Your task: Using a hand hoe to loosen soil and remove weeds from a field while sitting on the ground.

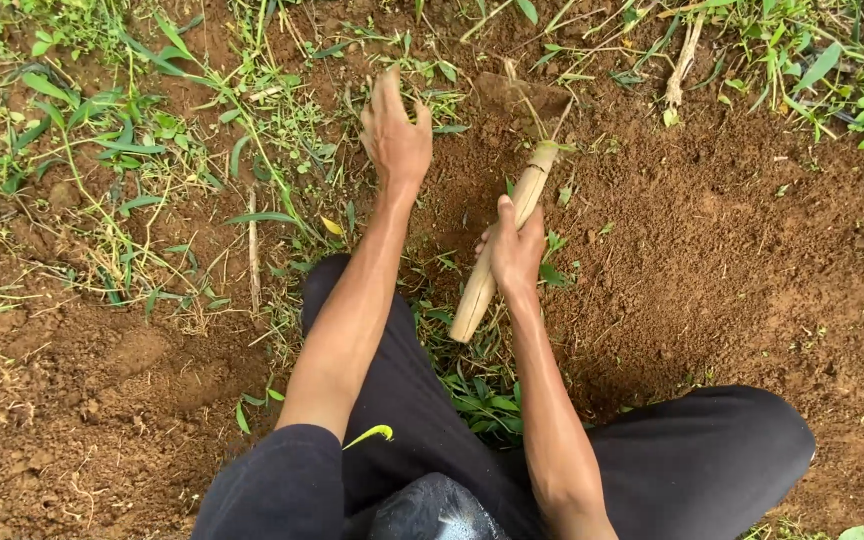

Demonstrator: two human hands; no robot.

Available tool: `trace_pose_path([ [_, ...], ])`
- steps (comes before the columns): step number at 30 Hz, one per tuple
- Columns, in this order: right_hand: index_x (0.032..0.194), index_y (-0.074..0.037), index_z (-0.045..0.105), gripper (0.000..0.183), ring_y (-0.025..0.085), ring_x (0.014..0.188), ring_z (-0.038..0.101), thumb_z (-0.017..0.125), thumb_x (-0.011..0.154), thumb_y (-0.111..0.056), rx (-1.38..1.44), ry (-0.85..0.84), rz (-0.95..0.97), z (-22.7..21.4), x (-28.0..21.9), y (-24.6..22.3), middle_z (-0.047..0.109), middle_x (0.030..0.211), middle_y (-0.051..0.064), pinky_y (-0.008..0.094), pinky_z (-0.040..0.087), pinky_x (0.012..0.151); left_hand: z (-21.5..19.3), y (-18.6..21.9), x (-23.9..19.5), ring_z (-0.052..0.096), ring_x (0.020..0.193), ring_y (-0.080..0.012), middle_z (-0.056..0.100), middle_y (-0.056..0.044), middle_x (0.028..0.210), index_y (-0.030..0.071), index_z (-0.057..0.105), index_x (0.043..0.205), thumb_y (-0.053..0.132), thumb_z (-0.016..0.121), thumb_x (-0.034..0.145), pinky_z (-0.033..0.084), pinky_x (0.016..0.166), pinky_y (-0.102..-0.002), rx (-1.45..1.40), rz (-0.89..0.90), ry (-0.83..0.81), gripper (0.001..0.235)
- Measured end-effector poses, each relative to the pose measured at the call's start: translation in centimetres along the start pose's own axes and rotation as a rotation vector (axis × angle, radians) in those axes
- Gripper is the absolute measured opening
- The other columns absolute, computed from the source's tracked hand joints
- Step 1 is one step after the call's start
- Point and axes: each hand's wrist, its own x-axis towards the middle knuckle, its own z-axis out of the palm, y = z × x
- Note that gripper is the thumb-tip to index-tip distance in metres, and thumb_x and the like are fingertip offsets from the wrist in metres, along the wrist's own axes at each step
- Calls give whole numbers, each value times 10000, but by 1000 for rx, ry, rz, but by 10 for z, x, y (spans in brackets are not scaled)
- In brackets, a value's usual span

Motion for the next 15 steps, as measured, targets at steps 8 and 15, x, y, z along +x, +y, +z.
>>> trace_pose_path([
  [8, 1221, 16, 433, 335, 179, 491, 589, 420, 1070, -283, 1, 97, 15, 15, -25, -24, 553, 699, 37, 313, 553, 412, -4, 38, -31, 245, 1497, -496, 123, -165, 1683, 194, 350, 1571, 101, 530, 919, 185, 1161, -780, 139, 97, 2, 683],
  [15, 1270, 40, 422, 379, 139, 497, 644, 411, 1114, -305, 123, 270, -314, 25, -7, -44, 626, 693, 48, 246, 592, 438, -4, 53, -18, 574, 1138, -319, 497, -195, 1384, 179, 623, 1261, 288, 396, 1036, 451, 959, -552, -390, -268, -267, 338],
])
